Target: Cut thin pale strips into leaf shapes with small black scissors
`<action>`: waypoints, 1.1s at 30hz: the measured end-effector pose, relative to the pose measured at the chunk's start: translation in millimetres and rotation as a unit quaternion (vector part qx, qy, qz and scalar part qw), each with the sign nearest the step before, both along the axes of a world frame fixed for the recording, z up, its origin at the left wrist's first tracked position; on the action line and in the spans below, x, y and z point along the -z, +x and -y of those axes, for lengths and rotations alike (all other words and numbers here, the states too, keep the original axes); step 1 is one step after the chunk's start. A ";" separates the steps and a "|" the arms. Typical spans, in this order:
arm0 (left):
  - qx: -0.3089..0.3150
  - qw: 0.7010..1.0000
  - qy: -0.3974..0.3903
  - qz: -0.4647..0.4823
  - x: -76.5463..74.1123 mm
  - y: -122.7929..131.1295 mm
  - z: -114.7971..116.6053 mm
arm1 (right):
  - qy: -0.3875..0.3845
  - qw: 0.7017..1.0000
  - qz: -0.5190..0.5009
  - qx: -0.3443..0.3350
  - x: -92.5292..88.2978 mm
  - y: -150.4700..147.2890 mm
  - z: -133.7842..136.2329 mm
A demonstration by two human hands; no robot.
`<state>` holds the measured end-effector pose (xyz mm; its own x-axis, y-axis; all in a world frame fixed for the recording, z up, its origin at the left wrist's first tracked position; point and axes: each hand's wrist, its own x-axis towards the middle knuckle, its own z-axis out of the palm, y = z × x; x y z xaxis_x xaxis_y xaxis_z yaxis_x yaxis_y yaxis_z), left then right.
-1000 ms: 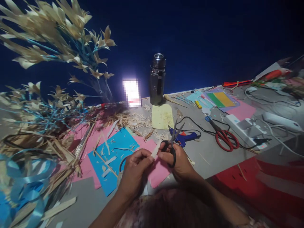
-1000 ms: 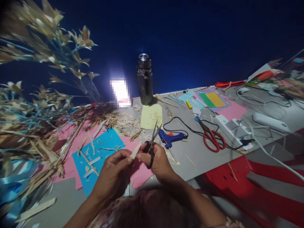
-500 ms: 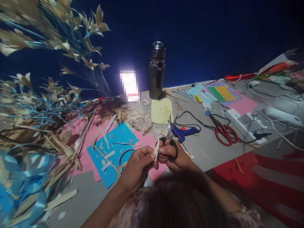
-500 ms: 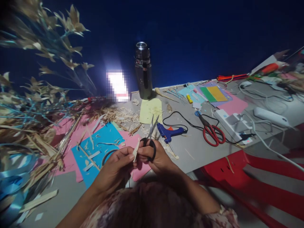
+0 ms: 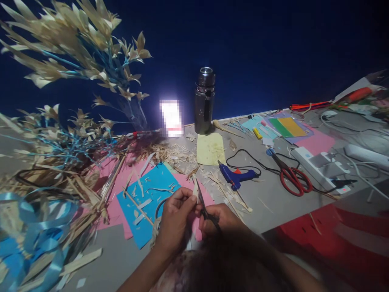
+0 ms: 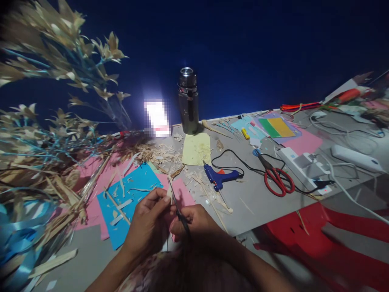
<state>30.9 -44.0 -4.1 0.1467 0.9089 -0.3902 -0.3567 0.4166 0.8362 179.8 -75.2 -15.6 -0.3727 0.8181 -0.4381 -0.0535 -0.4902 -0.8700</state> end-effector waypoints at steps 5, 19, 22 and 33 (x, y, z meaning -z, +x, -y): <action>0.003 1.000 0.022 -0.022 -1.9 -1.0 0.8 | -0.001 1.000 0.017 -0.002 2.6 1.2 0.1; -0.009 1.000 0.008 -0.014 -4.2 0.9 -1.1 | 0.003 1.000 0.005 -0.011 -4.0 1.7 0.7; -0.006 1.000 0.002 -0.010 -3.0 0.9 -1.4 | 0.008 1.000 0.004 -0.015 -10.5 0.2 1.1; -0.004 1.000 0.011 -0.014 -1.6 0.2 -0.3 | -0.010 0.999 0.031 -0.013 5.3 0.0 0.2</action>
